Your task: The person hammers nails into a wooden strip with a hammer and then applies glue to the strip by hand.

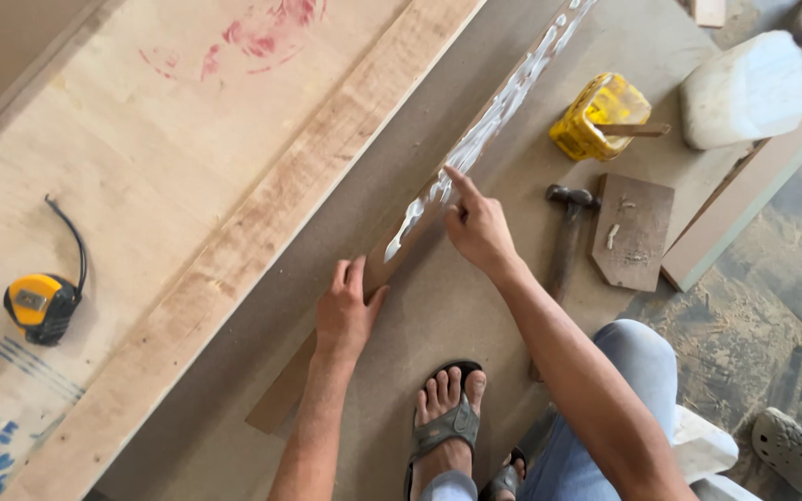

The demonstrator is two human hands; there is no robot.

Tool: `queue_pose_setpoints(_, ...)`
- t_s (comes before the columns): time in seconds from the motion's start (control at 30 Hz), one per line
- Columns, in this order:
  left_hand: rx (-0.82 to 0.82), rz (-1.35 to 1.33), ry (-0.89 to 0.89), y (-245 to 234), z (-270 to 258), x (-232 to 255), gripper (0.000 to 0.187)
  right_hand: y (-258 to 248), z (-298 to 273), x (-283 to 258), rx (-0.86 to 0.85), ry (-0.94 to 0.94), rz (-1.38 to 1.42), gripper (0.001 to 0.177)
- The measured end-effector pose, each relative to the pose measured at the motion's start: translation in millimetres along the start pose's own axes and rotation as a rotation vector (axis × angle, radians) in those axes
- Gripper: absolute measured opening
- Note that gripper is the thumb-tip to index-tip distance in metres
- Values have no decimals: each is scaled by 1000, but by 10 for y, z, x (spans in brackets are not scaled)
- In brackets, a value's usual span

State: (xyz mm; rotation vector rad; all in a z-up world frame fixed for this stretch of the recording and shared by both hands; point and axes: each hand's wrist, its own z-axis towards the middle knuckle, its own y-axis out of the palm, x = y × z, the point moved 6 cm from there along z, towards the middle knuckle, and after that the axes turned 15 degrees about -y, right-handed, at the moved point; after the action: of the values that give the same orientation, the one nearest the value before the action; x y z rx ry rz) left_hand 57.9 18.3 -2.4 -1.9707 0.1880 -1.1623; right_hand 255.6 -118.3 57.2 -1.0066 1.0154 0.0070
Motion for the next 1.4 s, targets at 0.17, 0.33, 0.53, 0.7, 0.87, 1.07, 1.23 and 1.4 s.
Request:
queue_pose_setpoints(0.17,14,6,-3,-1,50,4,60,142,-62,75,-115,112,26,72)
queue_pose_setpoints(0.33,15,25,-5,9,64,20,59,197,-236,-18,-104,23,194,68)
queue_pose_setpoints(0.53,9,24,-13,41,19,-17,60,170,-335,99,-101,108,115,80)
queue_pose_setpoints(0.7,3,33,-18,30,48,3,60,212,-361,68,-163,68,35,84)
queue_pose_setpoints(0.87,53,16,8,21,24,0,60,358,-588,-63,-227,-27,-4,89)
queue_pose_setpoints(1.07,34,21,4,59,16,-51,60,528,-745,-271,-381,-246,-489,77)
queue_pose_setpoints(1.23,19,28,11,60,21,-44,61,340,-536,-114,-447,-44,-384,61)
queue_pose_setpoints(1.4,8,18,-1,53,23,-44,60,214,-309,-99,-359,-123,-326,80)
